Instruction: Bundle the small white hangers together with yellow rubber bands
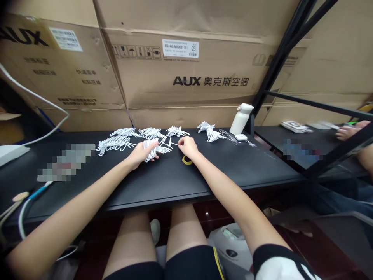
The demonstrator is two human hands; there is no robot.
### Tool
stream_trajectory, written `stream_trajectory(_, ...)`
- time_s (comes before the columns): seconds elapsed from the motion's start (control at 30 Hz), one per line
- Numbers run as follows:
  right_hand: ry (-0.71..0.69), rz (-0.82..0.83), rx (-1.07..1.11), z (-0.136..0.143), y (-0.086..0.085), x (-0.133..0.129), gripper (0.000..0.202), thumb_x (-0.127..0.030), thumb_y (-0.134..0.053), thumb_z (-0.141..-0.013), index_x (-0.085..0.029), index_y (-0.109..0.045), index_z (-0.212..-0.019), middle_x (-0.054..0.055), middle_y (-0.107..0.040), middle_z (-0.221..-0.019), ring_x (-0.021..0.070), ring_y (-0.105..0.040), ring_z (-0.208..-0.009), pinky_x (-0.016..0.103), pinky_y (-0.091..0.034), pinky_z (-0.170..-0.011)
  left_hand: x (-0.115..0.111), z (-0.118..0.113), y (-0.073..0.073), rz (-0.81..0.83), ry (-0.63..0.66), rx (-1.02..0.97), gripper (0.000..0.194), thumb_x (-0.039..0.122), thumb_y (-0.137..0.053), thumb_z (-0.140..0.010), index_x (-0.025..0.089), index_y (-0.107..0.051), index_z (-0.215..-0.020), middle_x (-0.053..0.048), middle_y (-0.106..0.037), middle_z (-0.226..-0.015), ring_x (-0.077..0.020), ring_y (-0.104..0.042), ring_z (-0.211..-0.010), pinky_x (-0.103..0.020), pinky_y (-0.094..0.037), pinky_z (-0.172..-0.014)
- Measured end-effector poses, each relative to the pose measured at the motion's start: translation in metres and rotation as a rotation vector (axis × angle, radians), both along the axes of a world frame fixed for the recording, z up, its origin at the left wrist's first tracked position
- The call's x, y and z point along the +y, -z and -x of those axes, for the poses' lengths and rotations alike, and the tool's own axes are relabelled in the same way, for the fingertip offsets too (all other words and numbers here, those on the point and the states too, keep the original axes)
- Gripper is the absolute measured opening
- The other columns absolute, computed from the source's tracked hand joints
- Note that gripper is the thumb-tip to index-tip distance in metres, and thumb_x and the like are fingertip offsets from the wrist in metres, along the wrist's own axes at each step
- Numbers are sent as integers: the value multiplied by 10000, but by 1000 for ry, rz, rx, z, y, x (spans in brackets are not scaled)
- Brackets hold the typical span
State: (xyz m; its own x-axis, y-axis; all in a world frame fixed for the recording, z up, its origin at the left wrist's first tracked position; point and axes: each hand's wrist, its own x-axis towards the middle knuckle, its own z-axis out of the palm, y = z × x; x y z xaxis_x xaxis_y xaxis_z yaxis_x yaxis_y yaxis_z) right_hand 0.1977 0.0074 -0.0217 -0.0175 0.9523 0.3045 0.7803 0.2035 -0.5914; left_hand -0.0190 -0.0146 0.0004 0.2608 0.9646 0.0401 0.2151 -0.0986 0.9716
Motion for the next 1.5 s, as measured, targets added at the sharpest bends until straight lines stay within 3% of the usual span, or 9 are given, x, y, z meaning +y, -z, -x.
stream_trajectory(0.13,90,48,-53,-9,-8,-2,170,-42,-581,-710,-142,-710,-757,82,-701,-840,184,-651,-831,263,-487,-789,1,0,1,7,-13,9,317,439,-612,-811,140,-593,-913,-53,-692,-733,-163,-663,-562,-237,-518,-449)
stream_trajectory(0.3,100,95,-48,-22,-16,-5,206,42,-553,-668,-106,-693,-696,96,-682,-732,188,-667,-733,262,-508,-739,2,1,2,-1,-7,8,334,445,-610,-812,131,-607,-926,-65,-696,-747,-165,-664,-570,-236,-518,-450)
stream_trajectory(0.4,88,69,-21,-21,-17,-6,201,13,-539,-714,-110,-690,-762,81,-683,-730,166,-665,-682,254,-515,-709,2,1,2,-3,-6,6,343,457,-609,-810,133,-610,-925,-62,-696,-746,-164,-663,-570,-234,-517,-451)
stream_trajectory(0.6,-114,-34,248,-5,-19,-8,102,-111,-558,-782,-110,-659,-791,34,-643,-617,146,-648,-565,252,-523,-615,1,0,2,0,-12,4,355,465,-602,-814,132,-609,-937,-64,-696,-739,-169,-670,-582,-236,-522,-458)
stream_trajectory(0.8,-353,-16,202,0,-24,-17,120,-180,-589,-774,-108,-679,-808,19,-632,-553,150,-636,-531,255,-497,-596,2,0,2,0,18,-6,343,451,-591,-824,138,-614,-961,-61,-707,-757,-170,-670,-575,-243,-527,-459)
stream_trajectory(1.17,-517,59,131,6,-30,-30,159,-207,-586,-778,-112,-707,-821,25,-648,-599,127,-612,-548,228,-462,-563,-2,-1,1,66,55,-49,367,466,-594,-817,136,-627,-975,-104,-727,-903,-226,-713,-703,-283,-566,-520)
stream_trajectory(1.33,-587,101,258,7,-29,-27,223,-274,-591,-785,-104,-704,-875,51,-679,-742,113,-597,-560,236,-485,-554,-1,1,-1,18,35,-47,364,460,-610,-808,123,-632,-946,-102,-722,-853,-216,-704,-660,-279,-561,-508)
stream_trajectory(1.5,-578,234,439,7,-29,-24,245,-268,-640,-748,-108,-712,-918,37,-671,-736,91,-571,-529,242,-510,-549,-2,1,-3,-9,4,-29,344,458,-614,-803,128,-637,-898,-78,-709,-782,-195,-681,-613,-271,-544,-497)
